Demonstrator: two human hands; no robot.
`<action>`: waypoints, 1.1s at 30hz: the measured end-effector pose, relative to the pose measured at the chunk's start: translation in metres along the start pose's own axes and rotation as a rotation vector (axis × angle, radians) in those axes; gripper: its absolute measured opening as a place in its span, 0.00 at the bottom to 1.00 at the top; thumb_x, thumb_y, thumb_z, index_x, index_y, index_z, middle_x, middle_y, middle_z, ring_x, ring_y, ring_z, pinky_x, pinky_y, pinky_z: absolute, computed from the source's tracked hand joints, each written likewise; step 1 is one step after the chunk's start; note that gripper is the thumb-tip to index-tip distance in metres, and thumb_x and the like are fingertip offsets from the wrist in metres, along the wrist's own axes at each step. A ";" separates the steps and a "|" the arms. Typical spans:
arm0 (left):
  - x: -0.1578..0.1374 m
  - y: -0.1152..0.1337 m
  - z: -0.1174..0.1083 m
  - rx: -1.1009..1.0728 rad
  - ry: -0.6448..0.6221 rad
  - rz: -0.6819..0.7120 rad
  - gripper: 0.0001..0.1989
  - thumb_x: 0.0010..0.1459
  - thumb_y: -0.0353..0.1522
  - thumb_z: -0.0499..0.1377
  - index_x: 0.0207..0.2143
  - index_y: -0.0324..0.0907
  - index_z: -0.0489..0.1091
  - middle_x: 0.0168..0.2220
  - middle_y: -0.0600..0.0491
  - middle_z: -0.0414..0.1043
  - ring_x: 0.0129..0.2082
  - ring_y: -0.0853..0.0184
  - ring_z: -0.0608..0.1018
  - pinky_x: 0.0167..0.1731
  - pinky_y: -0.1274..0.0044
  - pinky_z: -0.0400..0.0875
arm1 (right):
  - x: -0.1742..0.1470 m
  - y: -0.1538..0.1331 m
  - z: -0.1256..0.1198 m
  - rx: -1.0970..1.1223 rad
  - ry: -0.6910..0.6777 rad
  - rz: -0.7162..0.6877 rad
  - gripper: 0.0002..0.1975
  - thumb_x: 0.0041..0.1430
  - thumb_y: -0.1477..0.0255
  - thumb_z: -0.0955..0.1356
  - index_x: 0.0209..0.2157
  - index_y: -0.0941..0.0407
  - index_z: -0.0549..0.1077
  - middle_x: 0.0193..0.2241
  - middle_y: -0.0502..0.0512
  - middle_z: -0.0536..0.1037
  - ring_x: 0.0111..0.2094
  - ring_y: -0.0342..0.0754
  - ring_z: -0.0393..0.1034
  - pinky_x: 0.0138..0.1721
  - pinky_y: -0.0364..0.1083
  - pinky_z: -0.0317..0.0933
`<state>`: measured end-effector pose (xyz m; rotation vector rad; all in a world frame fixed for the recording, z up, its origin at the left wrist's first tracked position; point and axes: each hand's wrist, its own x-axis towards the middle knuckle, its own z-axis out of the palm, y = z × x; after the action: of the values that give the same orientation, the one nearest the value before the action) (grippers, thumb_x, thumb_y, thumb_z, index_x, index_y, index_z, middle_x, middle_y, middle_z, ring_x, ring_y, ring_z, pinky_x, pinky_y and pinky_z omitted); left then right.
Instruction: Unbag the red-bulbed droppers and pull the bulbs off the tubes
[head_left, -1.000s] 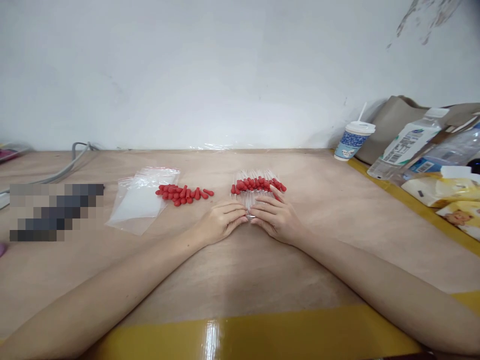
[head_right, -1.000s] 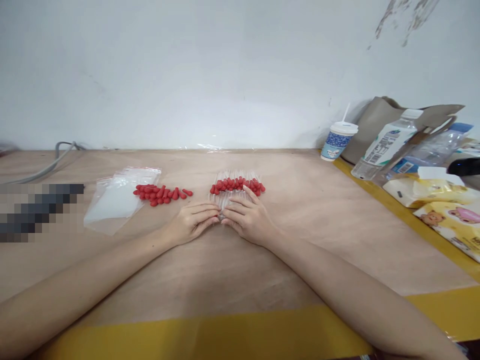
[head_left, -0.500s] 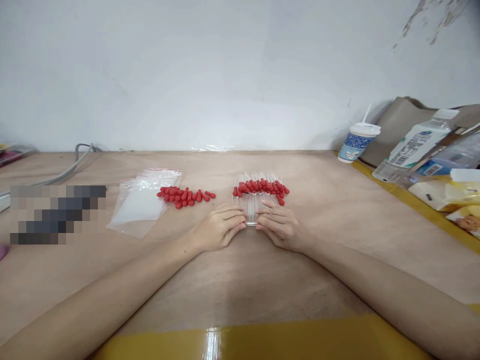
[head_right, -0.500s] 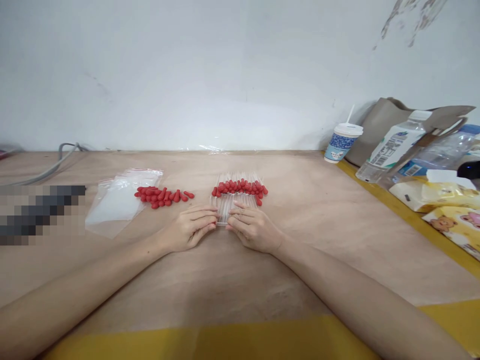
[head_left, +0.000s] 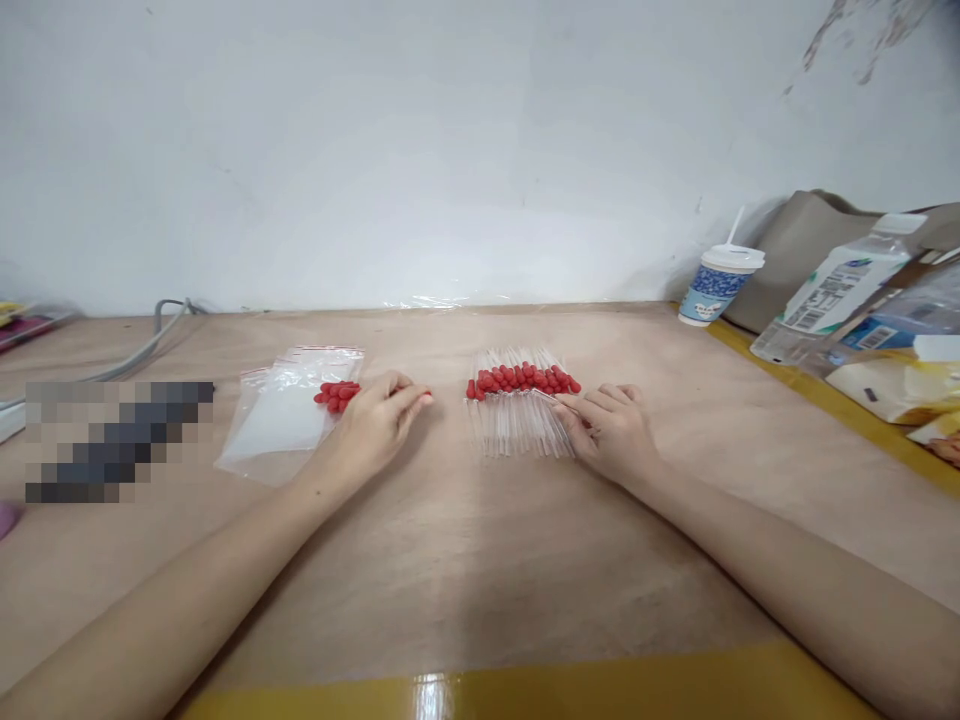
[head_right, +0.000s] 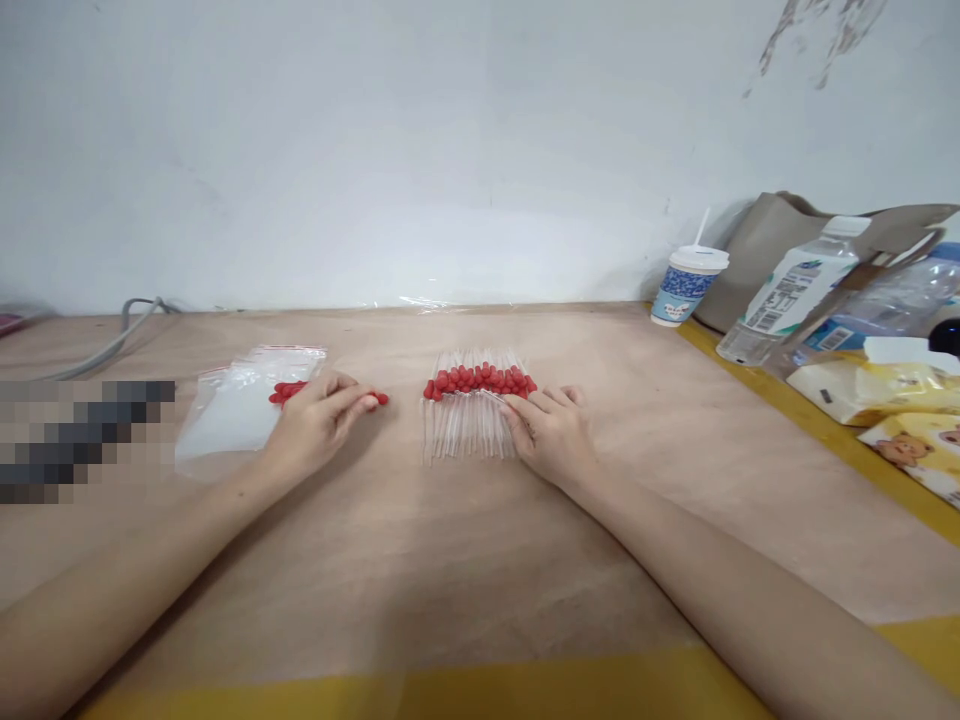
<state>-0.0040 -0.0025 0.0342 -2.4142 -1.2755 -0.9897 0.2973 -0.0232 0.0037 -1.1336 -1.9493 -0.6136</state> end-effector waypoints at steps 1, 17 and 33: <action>0.004 -0.008 -0.004 0.015 -0.017 -0.071 0.13 0.60 0.36 0.49 0.34 0.43 0.73 0.31 0.50 0.69 0.30 0.66 0.73 0.30 0.75 0.69 | 0.000 0.000 0.001 -0.026 -0.010 0.019 0.08 0.57 0.71 0.64 0.34 0.55 0.75 0.23 0.50 0.76 0.26 0.44 0.66 0.33 0.47 0.52; 0.018 -0.083 -0.045 -0.230 -0.197 -0.642 0.29 0.38 0.54 0.62 0.29 0.37 0.68 0.25 0.51 0.75 0.24 0.68 0.74 0.22 0.78 0.69 | -0.003 -0.013 0.003 0.016 -0.181 0.064 0.09 0.55 0.67 0.64 0.32 0.56 0.73 0.26 0.52 0.76 0.32 0.46 0.67 0.37 0.47 0.47; 0.025 -0.062 -0.053 -0.019 -0.312 -0.677 0.15 0.49 0.42 0.59 0.29 0.38 0.71 0.26 0.55 0.73 0.27 0.69 0.72 0.27 0.79 0.64 | -0.002 -0.014 0.002 0.040 -0.183 0.089 0.14 0.56 0.61 0.64 0.31 0.57 0.74 0.28 0.53 0.75 0.32 0.46 0.66 0.38 0.47 0.47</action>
<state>-0.0686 0.0239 0.0840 -2.2367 -2.2917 -0.7671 0.2845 -0.0293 0.0005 -1.2825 -2.0419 -0.4344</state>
